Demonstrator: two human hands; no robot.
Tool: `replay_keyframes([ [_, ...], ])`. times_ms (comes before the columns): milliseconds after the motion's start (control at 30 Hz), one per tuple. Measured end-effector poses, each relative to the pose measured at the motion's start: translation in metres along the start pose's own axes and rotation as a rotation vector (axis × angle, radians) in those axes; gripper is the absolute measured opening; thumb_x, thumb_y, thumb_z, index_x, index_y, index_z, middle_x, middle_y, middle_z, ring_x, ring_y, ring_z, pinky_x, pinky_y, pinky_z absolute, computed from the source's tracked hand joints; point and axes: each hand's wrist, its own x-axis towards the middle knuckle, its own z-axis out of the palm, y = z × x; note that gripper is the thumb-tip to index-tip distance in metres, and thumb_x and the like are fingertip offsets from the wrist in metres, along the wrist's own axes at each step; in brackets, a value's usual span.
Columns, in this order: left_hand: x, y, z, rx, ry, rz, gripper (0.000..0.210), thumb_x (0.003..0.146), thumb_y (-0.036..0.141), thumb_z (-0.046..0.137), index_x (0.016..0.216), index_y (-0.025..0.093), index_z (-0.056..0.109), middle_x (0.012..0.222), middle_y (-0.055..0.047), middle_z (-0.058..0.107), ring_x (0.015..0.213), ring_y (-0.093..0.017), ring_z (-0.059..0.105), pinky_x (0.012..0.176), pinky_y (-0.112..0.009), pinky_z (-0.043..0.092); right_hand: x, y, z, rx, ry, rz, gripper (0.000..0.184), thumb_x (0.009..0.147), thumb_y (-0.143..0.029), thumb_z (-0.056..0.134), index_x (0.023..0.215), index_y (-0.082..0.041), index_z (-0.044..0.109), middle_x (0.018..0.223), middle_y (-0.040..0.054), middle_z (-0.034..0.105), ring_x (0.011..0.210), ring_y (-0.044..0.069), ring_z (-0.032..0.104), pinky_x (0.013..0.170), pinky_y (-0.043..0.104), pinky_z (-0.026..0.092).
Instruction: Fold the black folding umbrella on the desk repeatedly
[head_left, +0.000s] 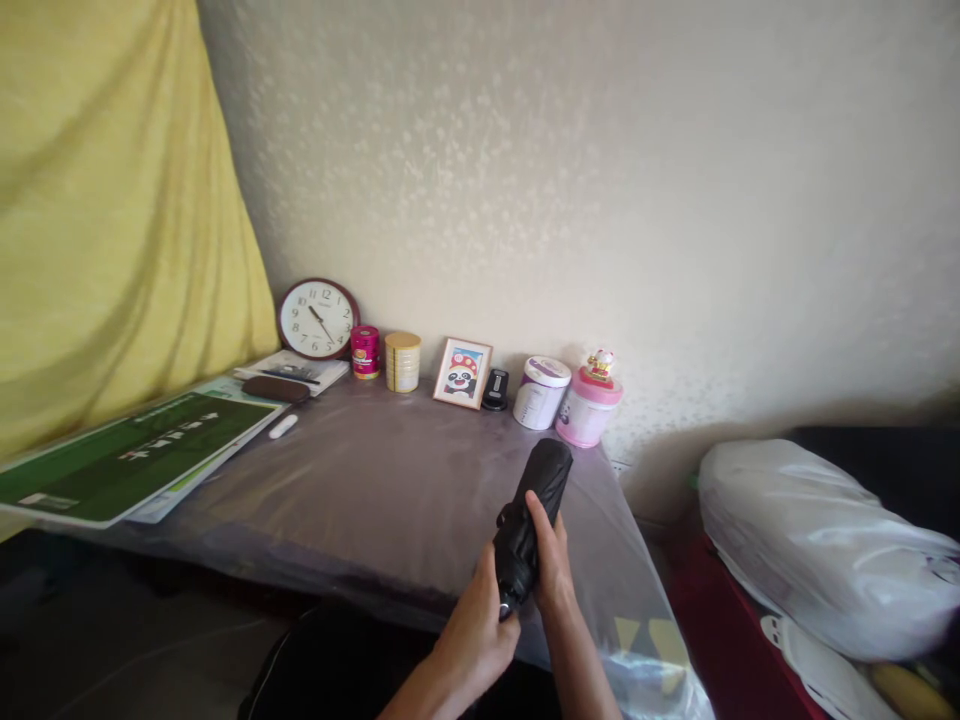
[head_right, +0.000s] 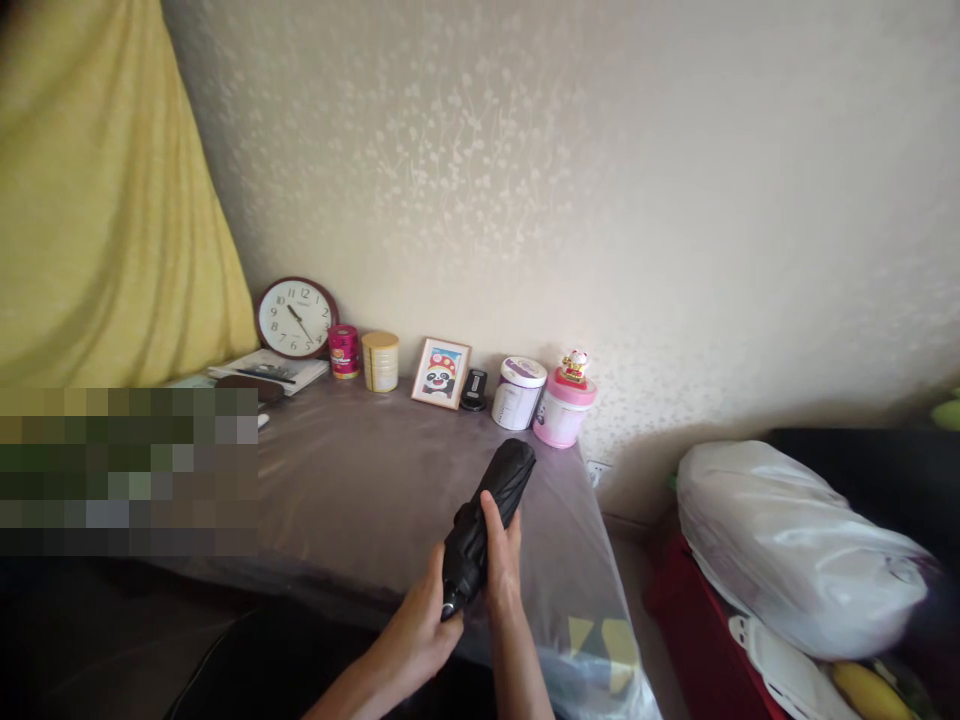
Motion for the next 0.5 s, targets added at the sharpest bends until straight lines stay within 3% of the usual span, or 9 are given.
replay_keyframes([
  [67, 0.001, -0.008, 0.003, 0.219, 0.069, 0.072, 0.080, 0.067, 0.002, 0.045, 0.139, 0.015, 0.014, 0.137, -0.017, 0.038, 0.118, -0.024, 0.048, 0.097, -0.034, 0.039, 0.000, 0.004, 0.001, -0.041, 0.050, -0.032, 0.058, 0.061, -0.050, 0.071, 0.108, -0.018, 0.059, 0.072, -0.0017, 0.068, 0.064, 0.018, 0.063, 0.059, 0.026, 0.051],
  [133, 0.001, -0.010, 0.003, 0.347, 0.063, 0.048, 0.081, 0.066, -0.001, 0.042, 0.140, 0.014, 0.012, 0.144, -0.017, 0.029, 0.125, -0.026, 0.041, 0.100, -0.036, 0.035, 0.001, 0.007, 0.001, -0.036, 0.071, -0.048, 0.059, 0.061, -0.049, 0.071, 0.109, -0.018, 0.059, 0.074, -0.0023, 0.068, 0.065, 0.017, 0.063, 0.060, 0.026, 0.051],
  [200, 0.001, -0.006, -0.001, 0.305, 0.060, 0.062, 0.082, 0.066, 0.000, 0.044, 0.140, 0.016, 0.012, 0.142, -0.017, 0.031, 0.123, -0.025, 0.043, 0.100, -0.035, 0.036, 0.003, 0.008, 0.000, 0.004, 0.079, -0.039, 0.057, 0.061, -0.049, 0.071, 0.107, -0.018, 0.060, 0.072, -0.0026, 0.067, 0.063, 0.017, 0.063, 0.058, 0.026, 0.050],
  [267, 0.000, 0.002, -0.005, 0.082, 0.015, 0.071, 0.084, 0.066, 0.004, 0.048, 0.139, 0.020, 0.011, 0.133, -0.016, 0.043, 0.112, -0.024, 0.053, 0.093, -0.035, 0.043, 0.003, 0.006, -0.003, 0.057, 0.046, 0.018, 0.053, 0.061, -0.052, 0.070, 0.100, -0.016, 0.062, 0.069, -0.0012, 0.067, 0.060, 0.017, 0.062, 0.056, 0.027, 0.050],
  [333, -0.001, 0.009, -0.009, -0.220, -0.131, -0.027, 0.083, 0.068, 0.010, 0.049, 0.138, 0.024, 0.008, 0.108, -0.011, 0.059, 0.082, -0.020, 0.064, 0.070, -0.035, 0.053, 0.002, 0.003, -0.005, 0.105, -0.041, 0.107, 0.049, 0.063, -0.056, 0.067, 0.090, -0.014, 0.063, 0.068, 0.0021, 0.067, 0.058, 0.019, 0.063, 0.054, 0.029, 0.050],
  [400, -0.001, 0.013, -0.011, -0.431, -0.276, -0.141, 0.081, 0.069, 0.015, 0.049, 0.137, 0.026, 0.007, 0.077, 0.000, 0.060, 0.050, -0.014, 0.058, 0.046, -0.028, 0.050, 0.002, 0.000, -0.006, 0.130, -0.130, 0.172, 0.048, 0.066, -0.058, 0.063, 0.083, -0.013, 0.063, 0.067, 0.0042, 0.067, 0.057, 0.019, 0.063, 0.053, 0.030, 0.050],
  [500, -0.001, 0.011, -0.008, -0.460, -0.286, -0.164, 0.078, 0.069, 0.018, 0.049, 0.137, 0.025, 0.012, 0.061, 0.007, 0.051, 0.036, -0.009, 0.045, 0.036, -0.022, 0.041, 0.002, -0.002, -0.005, 0.068, -0.114, 0.105, 0.047, 0.066, -0.054, 0.066, 0.088, -0.013, 0.063, 0.065, 0.0013, 0.066, 0.057, 0.018, 0.062, 0.054, 0.028, 0.050],
])
